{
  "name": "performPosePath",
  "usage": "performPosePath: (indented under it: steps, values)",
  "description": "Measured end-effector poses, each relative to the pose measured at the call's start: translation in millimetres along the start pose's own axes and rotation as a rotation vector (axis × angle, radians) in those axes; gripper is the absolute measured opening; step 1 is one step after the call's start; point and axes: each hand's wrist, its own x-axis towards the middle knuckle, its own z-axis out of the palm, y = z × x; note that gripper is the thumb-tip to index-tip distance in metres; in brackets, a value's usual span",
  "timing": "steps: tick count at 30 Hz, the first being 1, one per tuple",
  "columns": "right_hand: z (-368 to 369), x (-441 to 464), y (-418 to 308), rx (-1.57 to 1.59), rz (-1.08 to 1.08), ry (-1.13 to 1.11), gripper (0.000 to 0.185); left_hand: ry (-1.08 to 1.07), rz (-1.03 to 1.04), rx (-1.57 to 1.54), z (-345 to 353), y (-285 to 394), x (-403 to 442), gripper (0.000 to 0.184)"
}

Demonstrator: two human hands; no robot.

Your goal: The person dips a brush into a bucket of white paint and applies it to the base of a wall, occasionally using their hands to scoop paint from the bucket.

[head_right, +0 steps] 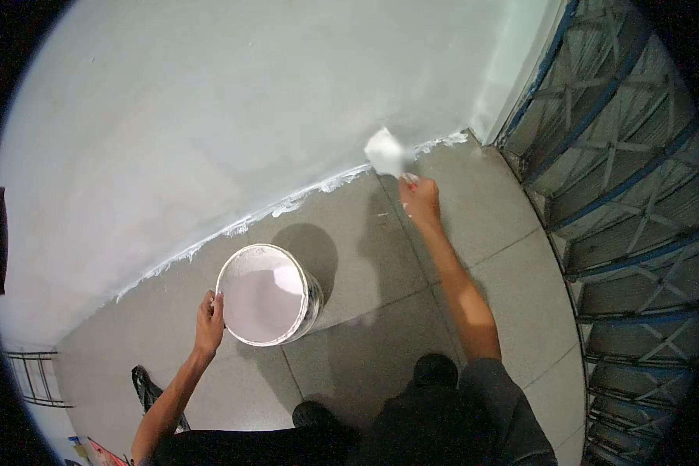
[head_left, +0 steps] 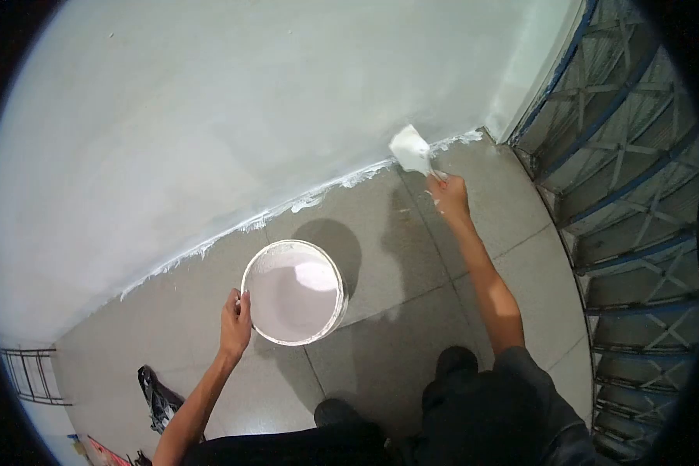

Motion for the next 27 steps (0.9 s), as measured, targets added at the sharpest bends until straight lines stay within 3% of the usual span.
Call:
performPosePath:
  steps: [6,7,10,13,19,22,25,27]
  values:
    - [22.5,46.1,61.8,-0.209,-0.018,0.181,0.031,-0.003,-0.034,-0.035,0.2,7.3,-3.4,0.03]
    - [26.6,52.4,60.9,-0.242,-0.041,0.215,0.03,-0.003,-0.038,-0.035,0.2,6.8,-3.4,0.03]
    - [37.8,55.7,33.7,-0.032,0.156,0.132,0.029,0.009,-0.036,0.029,-0.4,6.4,-3.4,0.03]
    - [51.7,62.8,26.1,-0.121,0.09,0.198,0.028,0.003,-0.033,0.02,-1.1,-5.4,0.0,0.03]
    - [4.9,12.4,6.6,0.516,0.178,0.117,0.02,0.021,-0.052,-0.011,2.2,2.7,-2.5,0.03]
    - [-11.2,37.2,34.1,0.588,0.341,0.044,0.018,-0.004,-0.03,0.007,-0.9,0.9,-1.9,0.029]
    - [-5.7,68.2,54.4,0.429,0.447,-0.034,0.015,0.012,-0.009,0.025,0.1,0.5,-1.2,0.028]
    - [11.6,93.4,62.9,0.579,0.452,-0.001,0.013,0.003,-0.024,0.006,0.5,4.8,-2.5,0.028]
